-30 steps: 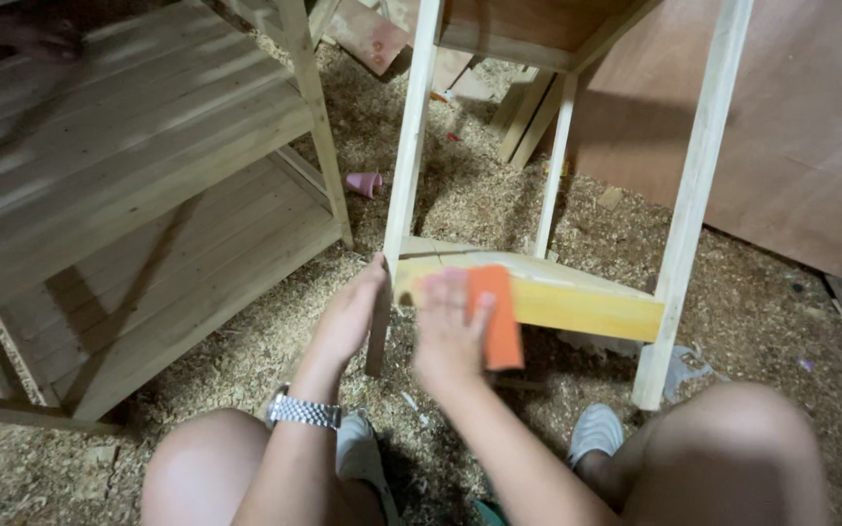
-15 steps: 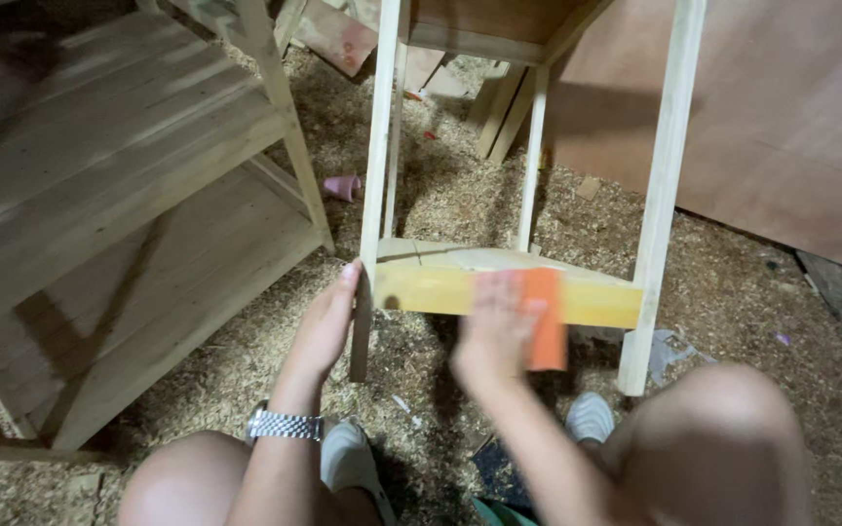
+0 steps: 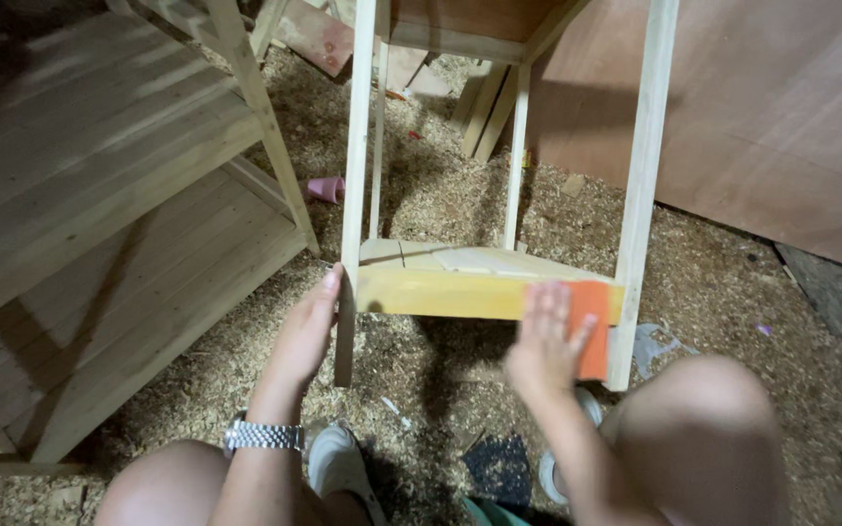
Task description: The person kneels on the floor sanding a small wooden table with an orange sheet of sandpaper. They rub the lower shelf, edges, legs, and side rails of the table, repositioning around it and steadying it with the other hand, then lift and sand the tabletop and upper edges.
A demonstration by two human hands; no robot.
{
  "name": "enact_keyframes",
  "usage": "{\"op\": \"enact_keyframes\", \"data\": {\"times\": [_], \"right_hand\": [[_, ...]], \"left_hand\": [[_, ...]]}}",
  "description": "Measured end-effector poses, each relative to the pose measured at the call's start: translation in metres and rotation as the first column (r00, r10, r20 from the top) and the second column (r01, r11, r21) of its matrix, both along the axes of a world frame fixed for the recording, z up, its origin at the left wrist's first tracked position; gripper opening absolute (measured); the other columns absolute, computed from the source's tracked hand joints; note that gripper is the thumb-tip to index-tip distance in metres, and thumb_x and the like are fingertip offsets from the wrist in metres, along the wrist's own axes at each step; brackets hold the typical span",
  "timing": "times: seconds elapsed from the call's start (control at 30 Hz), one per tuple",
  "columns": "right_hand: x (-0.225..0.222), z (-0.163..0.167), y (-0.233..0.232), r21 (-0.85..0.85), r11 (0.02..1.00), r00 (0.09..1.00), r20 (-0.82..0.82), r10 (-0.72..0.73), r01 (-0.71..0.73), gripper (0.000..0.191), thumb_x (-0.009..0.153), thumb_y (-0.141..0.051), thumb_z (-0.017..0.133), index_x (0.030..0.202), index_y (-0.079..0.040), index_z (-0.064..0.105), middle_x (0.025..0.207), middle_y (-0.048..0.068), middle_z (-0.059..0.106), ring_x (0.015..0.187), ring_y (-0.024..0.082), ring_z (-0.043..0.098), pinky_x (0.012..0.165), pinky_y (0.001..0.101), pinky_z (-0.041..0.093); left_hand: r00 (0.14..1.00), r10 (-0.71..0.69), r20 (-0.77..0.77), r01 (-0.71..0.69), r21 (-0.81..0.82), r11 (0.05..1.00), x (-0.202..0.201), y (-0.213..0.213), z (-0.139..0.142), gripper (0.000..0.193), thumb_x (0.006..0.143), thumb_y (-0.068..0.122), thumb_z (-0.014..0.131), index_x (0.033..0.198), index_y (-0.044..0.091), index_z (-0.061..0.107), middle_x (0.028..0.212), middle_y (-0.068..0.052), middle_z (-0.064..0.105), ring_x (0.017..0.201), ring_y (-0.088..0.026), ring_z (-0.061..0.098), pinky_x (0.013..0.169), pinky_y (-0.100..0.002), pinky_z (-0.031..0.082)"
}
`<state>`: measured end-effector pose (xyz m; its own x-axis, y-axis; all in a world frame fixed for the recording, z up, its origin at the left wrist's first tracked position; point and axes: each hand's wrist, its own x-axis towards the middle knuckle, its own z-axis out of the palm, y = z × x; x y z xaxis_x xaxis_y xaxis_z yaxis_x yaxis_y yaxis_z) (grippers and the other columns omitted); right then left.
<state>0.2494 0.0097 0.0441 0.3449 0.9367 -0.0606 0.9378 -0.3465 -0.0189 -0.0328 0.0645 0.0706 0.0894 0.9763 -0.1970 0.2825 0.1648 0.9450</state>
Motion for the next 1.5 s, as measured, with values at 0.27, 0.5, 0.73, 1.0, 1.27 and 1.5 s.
{"op": "enact_keyframes", "data": {"times": [0.27, 0.5, 0.73, 1.0, 1.27, 1.5], "right_hand": [[-0.105, -0.033, 0.027, 0.215, 0.931, 0.953, 0.137, 0.271, -0.295, 0.086, 0.085, 0.0, 0.048, 0.161, -0.002, 0.006, 0.169, 0.02, -0.001, 0.156, 0.035, -0.006, 0.123, 0.0609, -0.006], [-0.12, -0.006, 0.026, -0.171, 0.881, 0.892, 0.026, 0.451, -0.441, 0.092, 0.08, 0.005, 0.05, 0.162, -0.002, 0.007, 0.17, 0.016, -0.006, 0.156, 0.032, -0.01, 0.118, 0.0646, -0.01], [0.021, -0.01, 0.003, 0.111, 0.99, 0.996, -0.048, -0.08, 0.085, 0.095, 0.076, 0.001, 0.054, 0.159, -0.002, 0.009, 0.168, 0.017, -0.003, 0.156, 0.03, -0.007, 0.119, 0.0631, -0.008], [-0.078, -0.019, 0.034, 0.139, 0.982, 0.992, 0.033, 0.123, -0.127, 0.091, 0.08, 0.008, 0.046, 0.163, -0.004, 0.01, 0.171, 0.02, 0.0, 0.158, 0.034, -0.004, 0.124, 0.0623, -0.001], [-0.149, -0.004, 0.034, -0.033, 0.849, 0.85, -0.01, 0.527, -0.527, 0.085, 0.086, -0.007, 0.048, 0.161, -0.006, 0.007, 0.17, 0.017, -0.002, 0.154, 0.034, -0.008, 0.115, 0.0721, -0.004], [-0.015, -0.021, 0.011, -0.089, 0.983, 0.969, 0.175, 0.175, -0.161, 0.087, 0.086, -0.002, 0.046, 0.161, -0.008, 0.003, 0.171, 0.012, -0.005, 0.157, 0.029, -0.007, 0.119, 0.0677, -0.002]], "left_hand": [[0.999, 0.007, -0.051, -0.005, 0.042, 0.999, 0.003, -0.001, 0.007, 0.076, 0.098, 0.064, 0.029, 0.143, 0.011, 0.061, 0.146, -0.016, 0.063, 0.138, -0.029, 0.058, 0.114, -0.041, 0.043], [0.998, 0.032, -0.045, -0.033, -0.036, 0.999, 0.003, -0.005, 0.016, 0.076, 0.097, 0.064, 0.026, 0.149, 0.014, 0.051, 0.153, -0.014, 0.051, 0.143, -0.028, 0.048, 0.116, -0.042, 0.037], [0.999, 0.016, -0.034, -0.016, 0.004, 1.0, 0.003, 0.001, 0.007, 0.075, 0.097, 0.064, 0.028, 0.149, 0.014, 0.053, 0.153, -0.015, 0.052, 0.141, -0.029, 0.051, 0.115, -0.042, 0.041], [0.987, -0.006, 0.158, 0.003, 0.015, 1.0, 0.002, 0.007, -0.012, 0.076, 0.1, 0.062, 0.025, 0.149, 0.009, 0.05, 0.154, -0.015, 0.052, 0.141, -0.026, 0.051, 0.114, -0.039, 0.043], [0.972, 0.011, 0.234, -0.003, -0.034, 0.999, -0.001, 0.008, -0.015, 0.076, 0.099, 0.061, 0.026, 0.15, 0.009, 0.048, 0.154, -0.013, 0.052, 0.14, -0.025, 0.052, 0.114, -0.041, 0.042], [0.998, 0.014, -0.056, -0.011, 0.06, 0.998, 0.004, 0.004, -0.003, 0.073, 0.103, 0.058, 0.021, 0.148, 0.01, 0.053, 0.155, -0.017, 0.047, 0.144, -0.031, 0.043, 0.118, -0.042, 0.033]]}}
